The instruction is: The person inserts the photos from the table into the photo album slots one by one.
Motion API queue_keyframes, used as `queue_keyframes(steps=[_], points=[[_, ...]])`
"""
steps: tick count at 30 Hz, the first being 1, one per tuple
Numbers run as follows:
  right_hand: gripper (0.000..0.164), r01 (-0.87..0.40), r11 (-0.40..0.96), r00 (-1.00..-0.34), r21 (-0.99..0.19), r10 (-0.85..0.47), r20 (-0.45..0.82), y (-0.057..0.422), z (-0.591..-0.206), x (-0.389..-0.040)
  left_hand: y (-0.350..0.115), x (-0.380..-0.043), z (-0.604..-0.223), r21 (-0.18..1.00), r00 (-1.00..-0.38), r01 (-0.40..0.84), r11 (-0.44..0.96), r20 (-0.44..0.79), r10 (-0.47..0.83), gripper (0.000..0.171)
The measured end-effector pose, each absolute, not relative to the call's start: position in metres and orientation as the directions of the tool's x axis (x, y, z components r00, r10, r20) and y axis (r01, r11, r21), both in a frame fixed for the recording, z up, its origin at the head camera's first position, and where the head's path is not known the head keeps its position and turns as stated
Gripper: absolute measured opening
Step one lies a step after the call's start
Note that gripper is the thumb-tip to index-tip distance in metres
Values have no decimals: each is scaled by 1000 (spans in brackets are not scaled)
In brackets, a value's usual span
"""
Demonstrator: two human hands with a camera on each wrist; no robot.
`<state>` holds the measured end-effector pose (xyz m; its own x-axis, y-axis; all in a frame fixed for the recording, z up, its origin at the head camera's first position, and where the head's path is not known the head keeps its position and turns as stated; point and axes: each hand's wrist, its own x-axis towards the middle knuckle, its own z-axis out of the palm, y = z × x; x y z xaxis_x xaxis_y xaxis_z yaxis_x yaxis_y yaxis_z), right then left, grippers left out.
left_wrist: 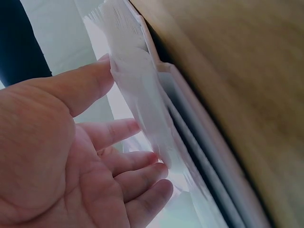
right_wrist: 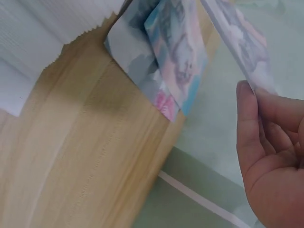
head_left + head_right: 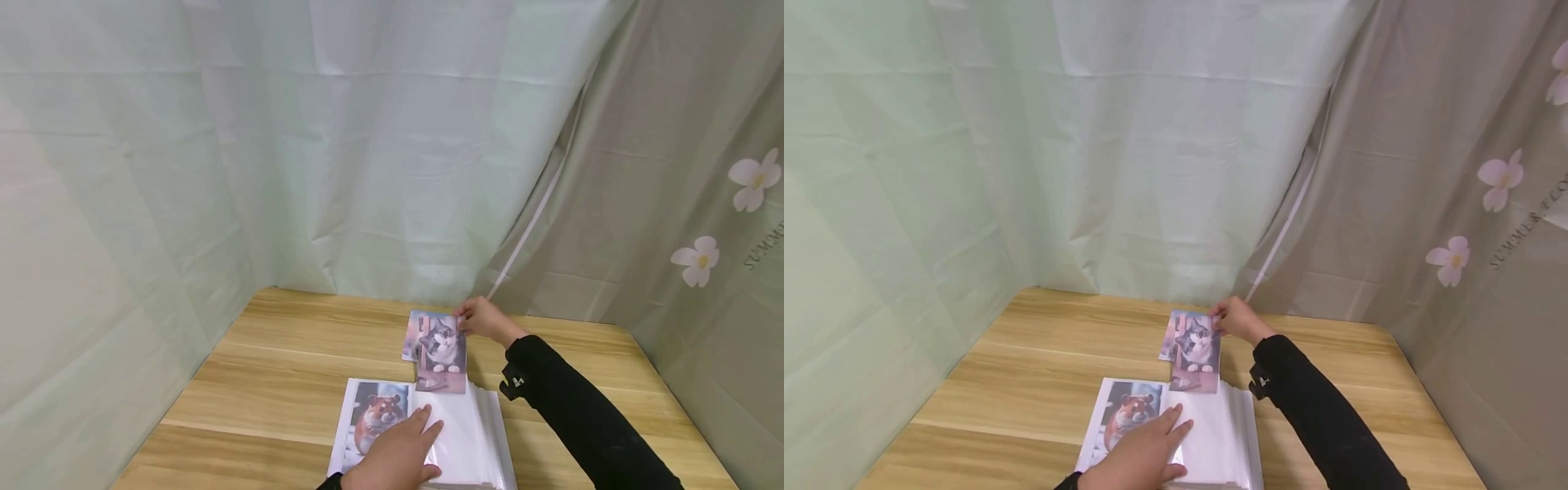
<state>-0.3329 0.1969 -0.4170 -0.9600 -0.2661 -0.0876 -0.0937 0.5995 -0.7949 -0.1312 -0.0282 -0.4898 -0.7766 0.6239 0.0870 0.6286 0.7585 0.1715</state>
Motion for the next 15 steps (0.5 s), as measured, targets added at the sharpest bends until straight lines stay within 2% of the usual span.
queue_keyframes(steps=[15], points=[[13,-64,595,-919,-801,-348,-185,194,-435,-323,-27,-132,-490,173,-776,630,757,91,624,69]])
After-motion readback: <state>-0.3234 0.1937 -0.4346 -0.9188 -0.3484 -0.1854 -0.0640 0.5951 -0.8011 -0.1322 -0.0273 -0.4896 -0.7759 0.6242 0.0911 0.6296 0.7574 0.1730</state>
